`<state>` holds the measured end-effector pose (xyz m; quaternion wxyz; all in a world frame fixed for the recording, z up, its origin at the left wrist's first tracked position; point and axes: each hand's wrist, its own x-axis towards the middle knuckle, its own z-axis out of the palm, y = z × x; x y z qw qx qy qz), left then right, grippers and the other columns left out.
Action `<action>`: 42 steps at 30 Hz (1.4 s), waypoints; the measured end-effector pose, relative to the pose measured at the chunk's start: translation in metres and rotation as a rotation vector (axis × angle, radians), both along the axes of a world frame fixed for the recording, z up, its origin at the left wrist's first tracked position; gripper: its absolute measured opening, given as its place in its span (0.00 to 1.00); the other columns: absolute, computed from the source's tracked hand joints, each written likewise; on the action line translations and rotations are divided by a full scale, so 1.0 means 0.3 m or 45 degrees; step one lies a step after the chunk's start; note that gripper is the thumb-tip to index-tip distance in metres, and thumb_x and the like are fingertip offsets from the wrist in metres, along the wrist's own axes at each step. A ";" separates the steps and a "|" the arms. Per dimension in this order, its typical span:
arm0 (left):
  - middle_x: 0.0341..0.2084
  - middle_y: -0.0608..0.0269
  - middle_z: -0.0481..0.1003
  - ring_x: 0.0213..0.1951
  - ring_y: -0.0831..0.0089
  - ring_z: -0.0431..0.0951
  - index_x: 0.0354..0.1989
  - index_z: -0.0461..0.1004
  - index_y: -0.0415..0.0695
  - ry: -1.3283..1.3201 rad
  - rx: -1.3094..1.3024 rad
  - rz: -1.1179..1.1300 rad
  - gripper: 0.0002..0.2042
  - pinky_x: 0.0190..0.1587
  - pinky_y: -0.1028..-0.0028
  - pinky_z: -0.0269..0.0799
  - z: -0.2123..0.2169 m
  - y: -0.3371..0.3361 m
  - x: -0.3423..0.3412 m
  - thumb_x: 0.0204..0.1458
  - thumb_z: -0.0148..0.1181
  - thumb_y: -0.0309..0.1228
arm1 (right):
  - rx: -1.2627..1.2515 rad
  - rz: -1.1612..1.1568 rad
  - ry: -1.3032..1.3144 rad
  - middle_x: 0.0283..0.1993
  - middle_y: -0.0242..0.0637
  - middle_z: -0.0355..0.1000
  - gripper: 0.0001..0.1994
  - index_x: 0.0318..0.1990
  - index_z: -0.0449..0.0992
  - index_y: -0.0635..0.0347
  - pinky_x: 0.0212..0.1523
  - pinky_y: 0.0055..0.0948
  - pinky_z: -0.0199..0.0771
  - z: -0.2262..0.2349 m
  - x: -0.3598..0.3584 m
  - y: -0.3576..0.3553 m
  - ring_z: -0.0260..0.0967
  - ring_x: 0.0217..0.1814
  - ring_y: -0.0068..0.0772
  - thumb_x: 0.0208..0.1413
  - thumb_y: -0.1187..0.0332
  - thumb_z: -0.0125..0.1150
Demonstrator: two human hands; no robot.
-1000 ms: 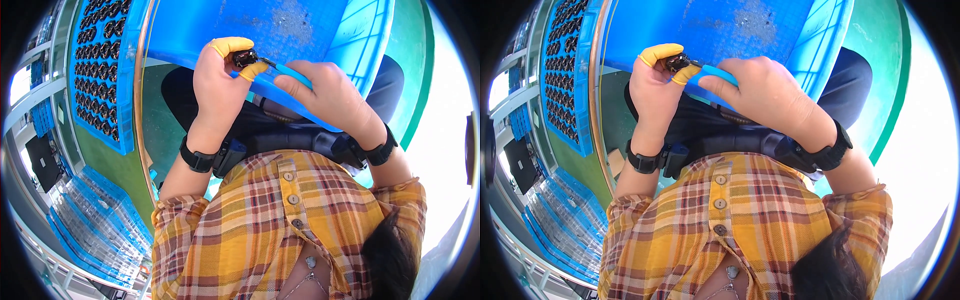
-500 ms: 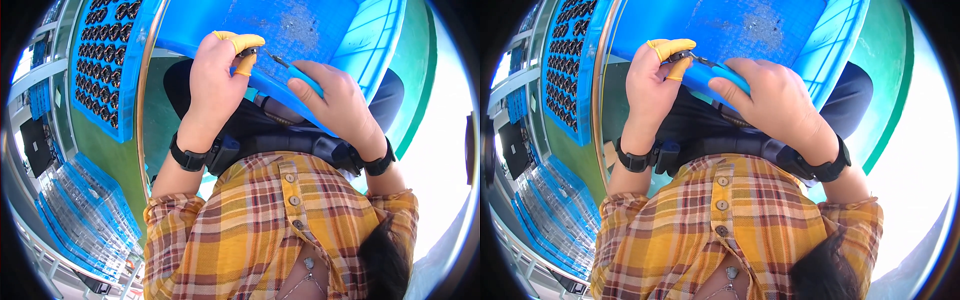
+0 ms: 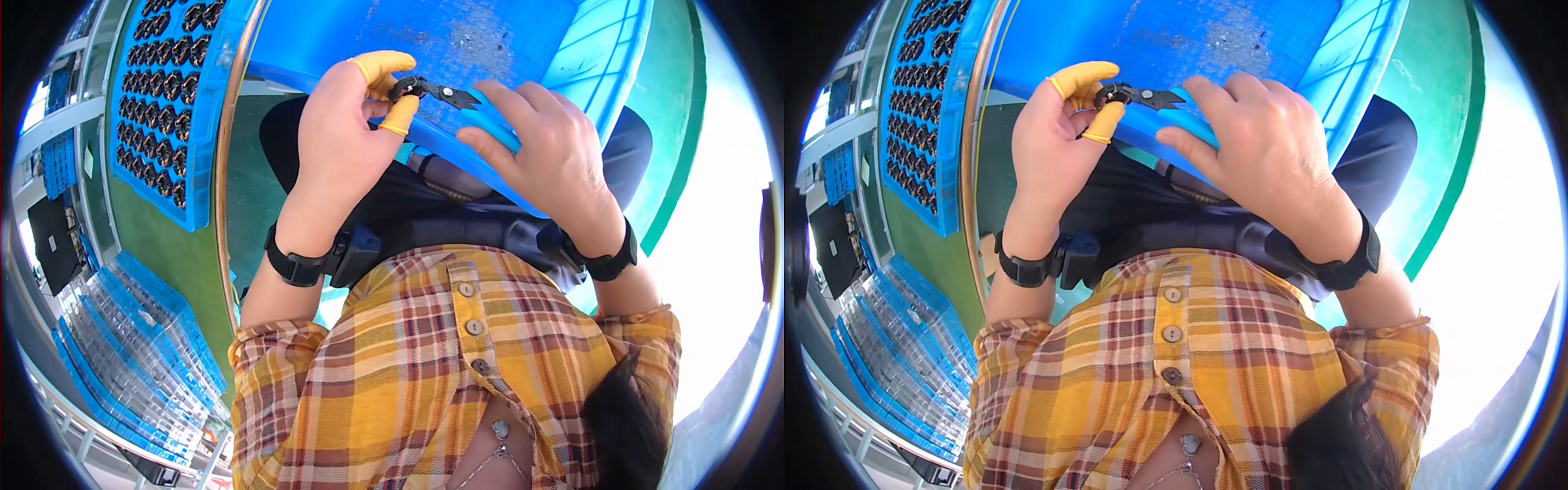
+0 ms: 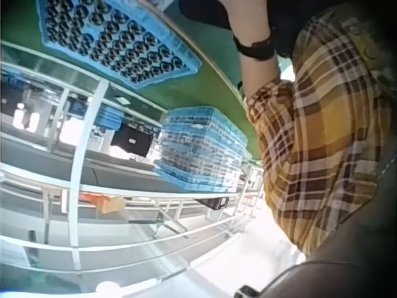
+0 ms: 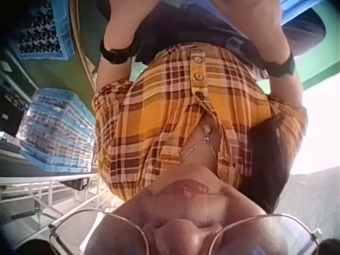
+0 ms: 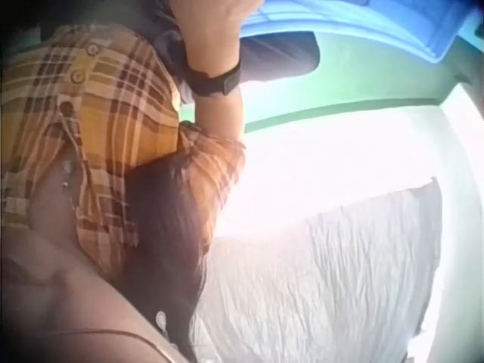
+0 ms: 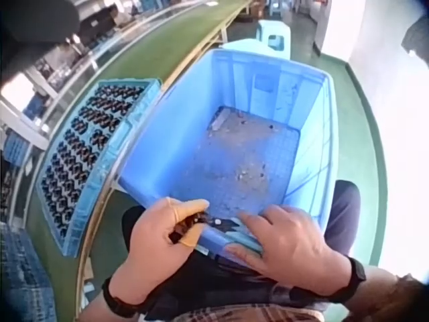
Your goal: Trim excess material from electronic components using pliers at a factory workstation.
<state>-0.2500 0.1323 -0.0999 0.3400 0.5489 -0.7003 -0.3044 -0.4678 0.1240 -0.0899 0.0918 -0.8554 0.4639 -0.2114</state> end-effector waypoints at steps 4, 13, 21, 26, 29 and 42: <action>0.34 0.62 0.72 0.34 0.77 0.78 0.45 0.77 0.39 0.396 0.061 0.132 0.15 0.37 0.80 0.79 -0.016 0.001 -0.006 0.47 0.66 0.17 | -0.046 0.013 -0.029 0.25 0.37 0.69 0.20 0.42 0.78 0.53 0.25 0.35 0.72 0.008 0.003 0.003 0.71 0.24 0.40 0.50 0.48 0.65; 0.34 0.61 0.74 0.32 0.77 0.78 0.44 0.79 0.39 0.380 0.084 0.121 0.15 0.35 0.80 0.79 -0.003 0.006 -0.019 0.46 0.66 0.16 | -0.023 0.021 -0.010 0.25 0.38 0.70 0.21 0.42 0.78 0.53 0.25 0.34 0.73 0.015 -0.004 0.010 0.71 0.24 0.40 0.51 0.47 0.65; 0.31 0.61 0.74 0.30 0.73 0.78 0.43 0.81 0.43 0.156 -0.126 0.127 0.16 0.32 0.80 0.77 0.002 -0.002 -0.022 0.43 0.67 0.17 | 0.031 0.003 0.001 0.26 0.38 0.70 0.21 0.42 0.79 0.53 0.25 0.34 0.73 0.029 -0.004 0.008 0.72 0.25 0.39 0.51 0.46 0.64; 0.31 0.60 0.75 0.30 0.72 0.78 0.42 0.80 0.43 -0.023 -0.252 0.085 0.16 0.31 0.78 0.77 0.011 0.000 -0.017 0.42 0.68 0.17 | 0.093 -0.013 0.028 0.26 0.38 0.71 0.21 0.41 0.79 0.53 0.24 0.34 0.74 0.034 0.000 0.015 0.73 0.25 0.40 0.52 0.45 0.63; 0.31 0.60 0.75 0.31 0.71 0.78 0.42 0.80 0.43 -0.014 -0.270 0.083 0.16 0.32 0.78 0.77 0.011 0.008 -0.015 0.42 0.68 0.17 | 0.152 -0.013 -0.016 0.25 0.39 0.71 0.21 0.40 0.79 0.54 0.25 0.35 0.74 0.034 0.005 0.022 0.73 0.25 0.42 0.52 0.45 0.63; 0.32 0.59 0.75 0.33 0.68 0.78 0.42 0.81 0.44 0.144 -0.246 0.096 0.16 0.33 0.75 0.78 0.007 -0.018 -0.022 0.43 0.67 0.17 | 0.463 0.046 -0.318 0.27 0.44 0.75 0.20 0.38 0.81 0.59 0.31 0.39 0.75 0.029 -0.011 -0.011 0.74 0.31 0.49 0.55 0.48 0.62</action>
